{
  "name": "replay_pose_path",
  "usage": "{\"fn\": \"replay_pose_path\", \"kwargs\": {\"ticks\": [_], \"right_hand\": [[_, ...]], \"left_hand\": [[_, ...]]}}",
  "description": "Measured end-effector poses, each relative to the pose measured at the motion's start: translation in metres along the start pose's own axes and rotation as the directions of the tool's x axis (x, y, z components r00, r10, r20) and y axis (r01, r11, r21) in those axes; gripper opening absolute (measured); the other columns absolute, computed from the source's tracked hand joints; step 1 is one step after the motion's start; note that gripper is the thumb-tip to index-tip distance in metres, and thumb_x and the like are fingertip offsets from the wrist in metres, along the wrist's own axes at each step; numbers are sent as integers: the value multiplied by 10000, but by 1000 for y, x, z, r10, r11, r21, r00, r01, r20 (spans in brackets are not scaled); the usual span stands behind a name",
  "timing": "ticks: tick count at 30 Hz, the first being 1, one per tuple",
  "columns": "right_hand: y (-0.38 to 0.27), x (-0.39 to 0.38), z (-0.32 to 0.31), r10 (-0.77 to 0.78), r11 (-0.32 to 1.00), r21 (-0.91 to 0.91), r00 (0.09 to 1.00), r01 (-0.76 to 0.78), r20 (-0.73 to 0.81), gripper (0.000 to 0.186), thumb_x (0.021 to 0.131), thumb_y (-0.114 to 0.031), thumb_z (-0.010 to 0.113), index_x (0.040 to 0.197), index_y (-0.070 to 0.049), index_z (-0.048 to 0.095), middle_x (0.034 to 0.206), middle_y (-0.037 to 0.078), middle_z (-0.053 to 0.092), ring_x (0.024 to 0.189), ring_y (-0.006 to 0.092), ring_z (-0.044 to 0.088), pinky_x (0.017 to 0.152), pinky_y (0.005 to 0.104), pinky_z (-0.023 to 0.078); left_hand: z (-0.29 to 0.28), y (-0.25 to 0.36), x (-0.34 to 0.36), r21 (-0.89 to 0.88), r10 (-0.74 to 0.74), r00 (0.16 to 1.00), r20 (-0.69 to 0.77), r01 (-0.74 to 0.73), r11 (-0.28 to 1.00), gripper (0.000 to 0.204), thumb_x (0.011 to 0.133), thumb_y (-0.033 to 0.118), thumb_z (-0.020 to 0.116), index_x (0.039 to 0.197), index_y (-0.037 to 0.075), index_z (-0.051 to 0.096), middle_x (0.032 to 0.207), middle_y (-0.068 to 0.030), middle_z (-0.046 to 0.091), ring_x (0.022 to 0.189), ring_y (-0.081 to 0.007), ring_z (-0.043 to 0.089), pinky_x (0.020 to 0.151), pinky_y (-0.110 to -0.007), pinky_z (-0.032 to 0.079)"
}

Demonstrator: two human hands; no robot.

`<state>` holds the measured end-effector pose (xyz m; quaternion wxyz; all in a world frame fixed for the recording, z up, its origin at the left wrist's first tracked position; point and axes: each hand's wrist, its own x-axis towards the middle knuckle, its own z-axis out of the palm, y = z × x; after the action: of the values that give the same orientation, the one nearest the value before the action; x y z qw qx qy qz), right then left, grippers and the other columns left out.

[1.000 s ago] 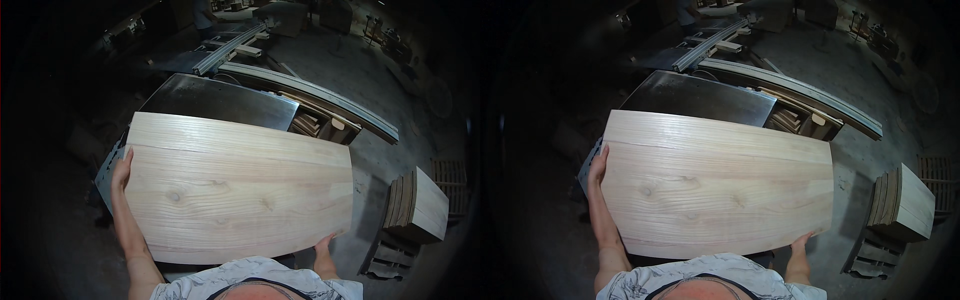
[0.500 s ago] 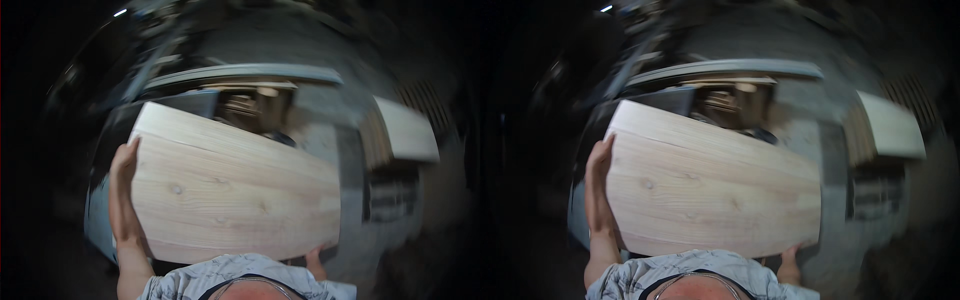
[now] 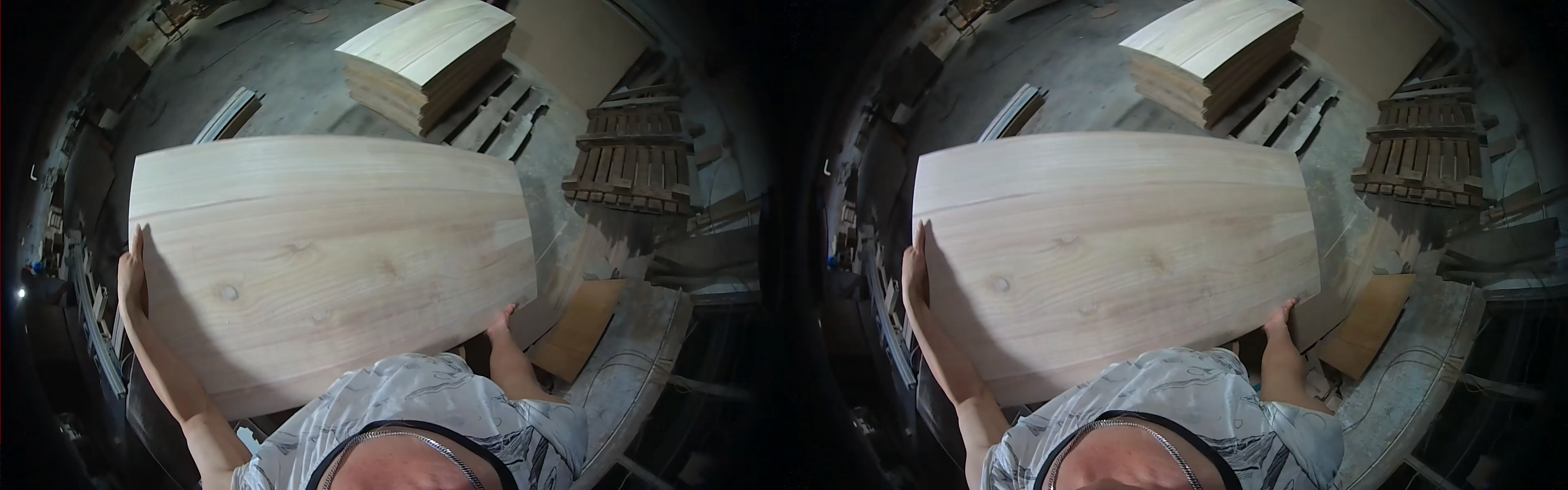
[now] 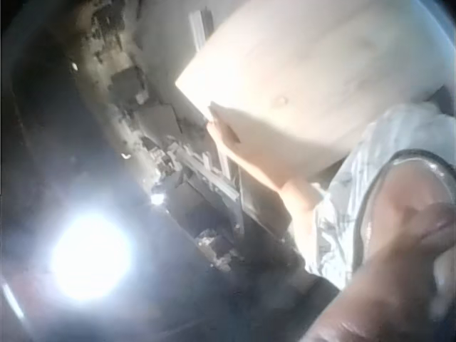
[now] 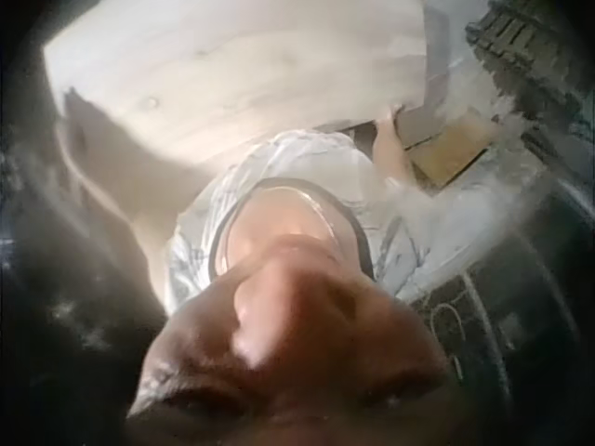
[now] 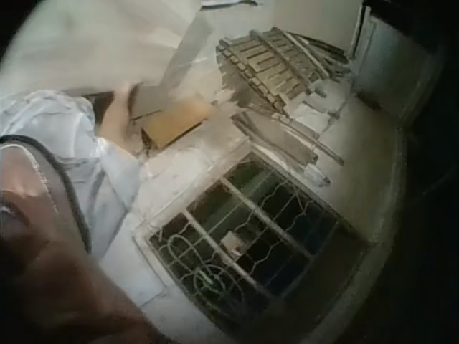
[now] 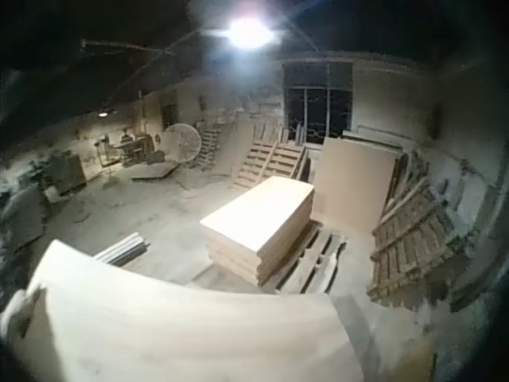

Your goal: The person takes cut wooden boards from a table saw and stacks them onto a pile on the floor. The person then checks their fingers and returns to the saw table to assist with more boards.

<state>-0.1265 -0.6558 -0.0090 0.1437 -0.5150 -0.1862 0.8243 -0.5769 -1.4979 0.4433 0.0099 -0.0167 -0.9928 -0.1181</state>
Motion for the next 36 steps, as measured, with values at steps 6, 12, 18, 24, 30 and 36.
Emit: {"fn": "replay_pose_path", "kwargs": {"ticks": [6, 12, 18, 24, 30, 36], "right_hand": [[-88, 23, 49, -111, 994, 3, 981, 113, -160, 938, 948, -832, 126, 1643, -205, 203, 1693, 48, 233, 1531, 340, 245, 1225, 595, 223], [-117, 88, 110, -181, 981, 72, 983, 180, 2, 955, 937, -846, 135, 1642, -206, 202, 1700, 44, 211, 1536, 337, 228, 1235, 577, 215], [-132, 145, 161, -317, 938, 144, 948, 317, -18, 974, 922, -864, 158, 1639, -207, 213, 1700, 37, 214, 1538, 333, 222, 1232, 573, 219], [-168, 181, 209, -197, 939, 270, 976, 214, -89, 969, 917, -868, 166, 1637, -221, 222, 1696, 30, 228, 1533, 332, 237, 1218, 580, 238], [-262, 281, 238, -99, 954, 283, 995, 101, -21, 1009, 890, -897, 176, 1632, -217, 236, 1684, 30, 263, 1520, 327, 268, 1208, 584, 253], [-356, 342, 309, -122, 979, 152, 988, 136, -94, 1033, 870, -918, 190, 1625, -216, 251, 1669, 31, 297, 1502, 331, 303, 1195, 596, 264]], "left_hand": [[-6, 168, 101, -223, -18, 998, -64, 3, 975, 501, 1095, 147, 329, 1567, 290, 409, 745, -267, 576, 640, -285, 565, 698, -421, 501], [-16, 293, 210, -381, 71, 983, -171, -132, 915, 548, 1068, 477, 471, 1278, 21, 691, 865, -222, 699, 854, -177, 645, 824, -379, 508], [-14, 410, 327, -500, 19, 995, -102, -68, 863, 814, 1006, 642, 509, 1034, -146, 712, 863, -192, 723, 844, -215, 658, 803, -359, 510], [1, 504, 430, -476, 103, 993, -50, -114, 872, 833, 1009, 656, 492, 969, -144, 721, 826, -193, 719, 797, -218, 657, 779, -360, 511], [35, 603, 498, -542, 68, 996, -61, -90, 836, 830, 1014, 655, 485, 937, -135, 725, 766, -153, 696, 744, -175, 618, 726, -328, 498], [55, 640, 534, -528, -32, 998, -45, 3, 849, 842, 1004, 671, 491, 918, -134, 722, 746, -137, 685, 728, -155, 593, 689, -315, 484]]}}
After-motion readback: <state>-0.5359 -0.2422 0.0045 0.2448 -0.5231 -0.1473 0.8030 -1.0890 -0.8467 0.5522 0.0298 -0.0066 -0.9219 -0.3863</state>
